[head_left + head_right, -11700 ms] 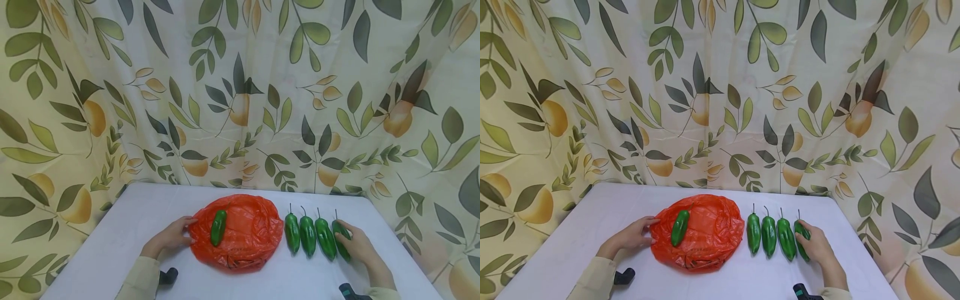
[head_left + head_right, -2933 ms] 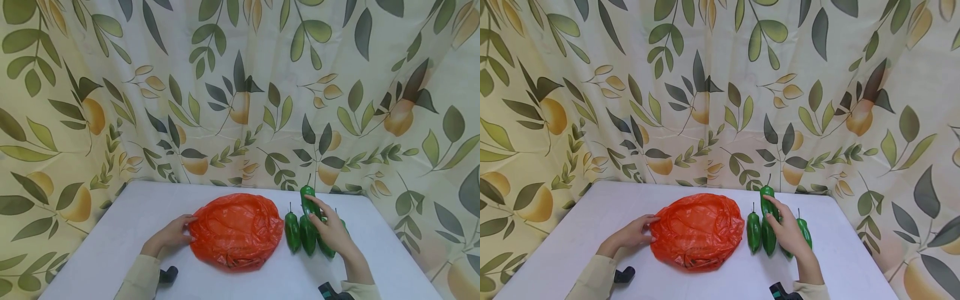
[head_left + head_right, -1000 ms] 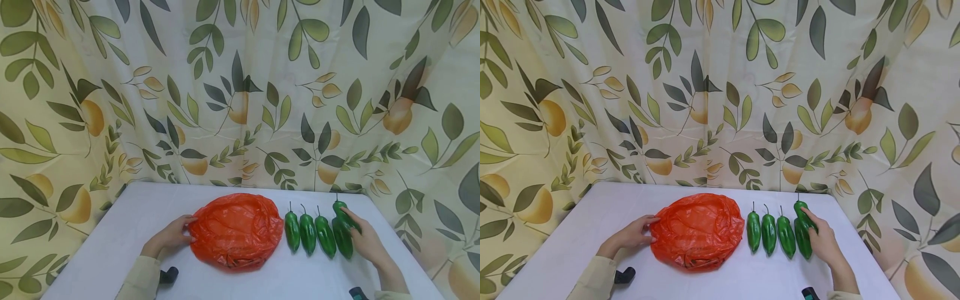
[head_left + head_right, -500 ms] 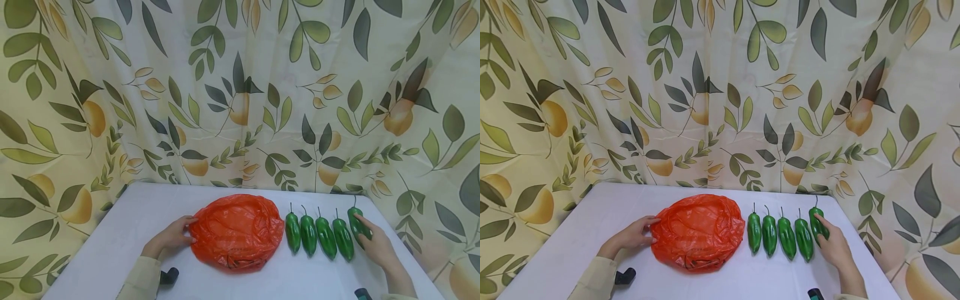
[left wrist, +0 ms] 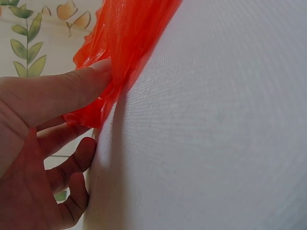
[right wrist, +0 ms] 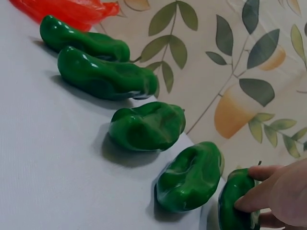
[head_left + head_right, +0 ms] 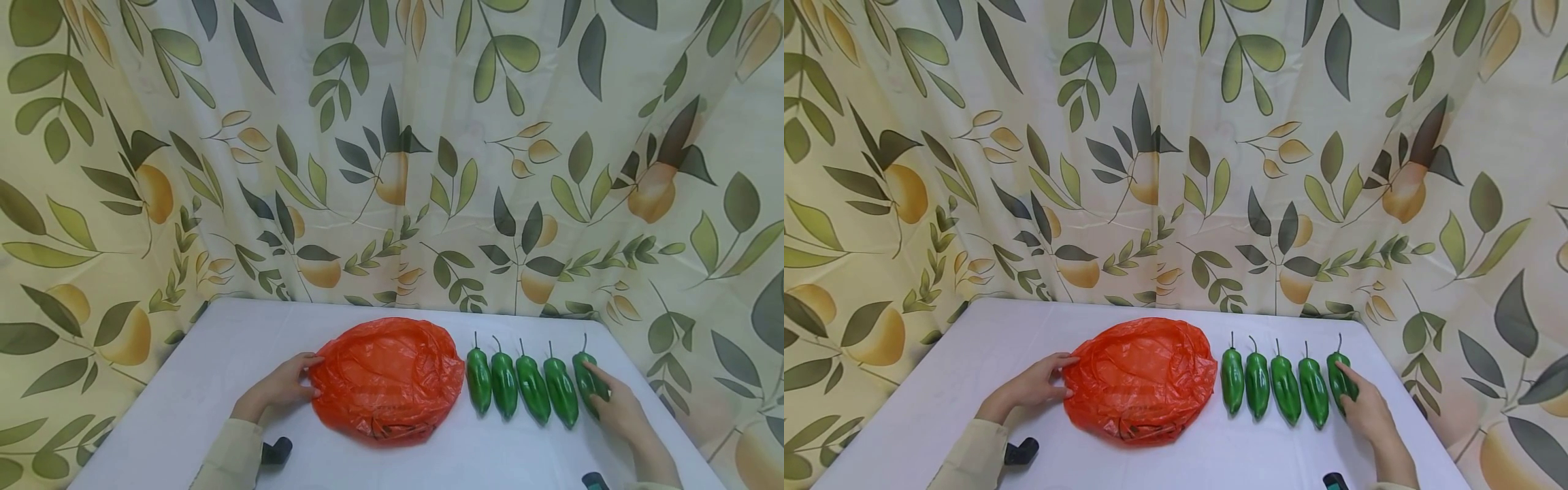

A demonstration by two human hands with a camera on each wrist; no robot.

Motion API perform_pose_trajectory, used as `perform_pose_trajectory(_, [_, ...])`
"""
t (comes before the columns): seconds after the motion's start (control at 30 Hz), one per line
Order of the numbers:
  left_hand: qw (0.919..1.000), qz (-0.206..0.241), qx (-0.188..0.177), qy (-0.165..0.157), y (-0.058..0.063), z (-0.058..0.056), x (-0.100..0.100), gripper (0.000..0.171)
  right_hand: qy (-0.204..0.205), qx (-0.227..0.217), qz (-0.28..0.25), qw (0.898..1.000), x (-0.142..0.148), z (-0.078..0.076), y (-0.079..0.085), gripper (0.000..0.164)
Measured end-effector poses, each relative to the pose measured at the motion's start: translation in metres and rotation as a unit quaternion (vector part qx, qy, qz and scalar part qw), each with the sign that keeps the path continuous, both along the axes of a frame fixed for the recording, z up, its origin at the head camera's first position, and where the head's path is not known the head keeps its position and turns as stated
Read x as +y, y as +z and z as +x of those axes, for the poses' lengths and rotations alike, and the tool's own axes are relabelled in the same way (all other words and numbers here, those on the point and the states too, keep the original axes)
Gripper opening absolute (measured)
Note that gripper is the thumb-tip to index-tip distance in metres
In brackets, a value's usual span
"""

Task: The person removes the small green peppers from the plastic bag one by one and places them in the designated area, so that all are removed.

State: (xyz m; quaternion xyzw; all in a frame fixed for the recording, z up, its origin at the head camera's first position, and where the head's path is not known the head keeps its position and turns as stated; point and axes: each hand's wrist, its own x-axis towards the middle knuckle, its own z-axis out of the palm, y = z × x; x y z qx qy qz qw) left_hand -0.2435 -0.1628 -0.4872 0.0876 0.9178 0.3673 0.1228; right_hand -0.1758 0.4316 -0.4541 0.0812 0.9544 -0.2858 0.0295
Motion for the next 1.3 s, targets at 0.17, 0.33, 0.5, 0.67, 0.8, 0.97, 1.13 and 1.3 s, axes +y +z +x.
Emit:
perform_pose_trajectory(0.17, [1.0, 0.0, 0.003, 0.0, 0.0001, 0.0, 0.0001, 0.065, 0.009, 0.0, -0.001, 1.0, 0.0021, -0.0003, -0.0046, 0.066])
perform_pose_trajectory(0.33, [1.0, -0.002, 0.004, 0.0, -0.0006, 0.0003, 0.0001, 0.065, 0.014, -0.001, 0.009, 1.0, 0.004, -0.0004, -0.0094, 0.066])
perform_pose_trajectory(0.5, [1.0, 0.002, 0.003, 0.002, 0.0, 0.0007, 0.0, 0.065, 0.009, -0.011, 0.004, 1.0, 0.0037, -0.0014, -0.0106, 0.067])
perform_pose_trajectory(0.67, [1.0, 0.0, 0.003, 0.002, 0.0005, 0.0012, 0.0004, 0.066, 0.0, -0.027, 0.007, 1.0, 0.001, -0.0013, -0.0091, 0.066])
perform_pose_trajectory(0.8, [1.0, -0.002, 0.003, 0.002, 0.0004, 0.0012, 0.0003, 0.066, -0.002, -0.03, 0.012, 0.999, 0.0002, -0.0011, -0.0086, 0.065])
perform_pose_trajectory(0.97, [1.0, -0.002, 0.004, 0.0, -0.0004, 0.0007, 0.0001, 0.066, -0.003, -0.03, 0.01, 0.999, 0.0006, -0.0006, -0.0089, 0.065])
perform_pose_trajectory(1.13, [1.0, -0.005, 0.004, -0.001, -0.0003, 0.0006, 0.0003, 0.066, -0.004, -0.027, 0.013, 1.0, 0.0018, 0.0002, -0.0098, 0.065])
perform_pose_trajectory(1.3, [1.0, -0.006, 0.005, 0.0, 0.0005, 0.0009, 0.0008, 0.065, -0.001, -0.019, 0.011, 1.0, 0.0031, 0.0001, -0.01, 0.065])
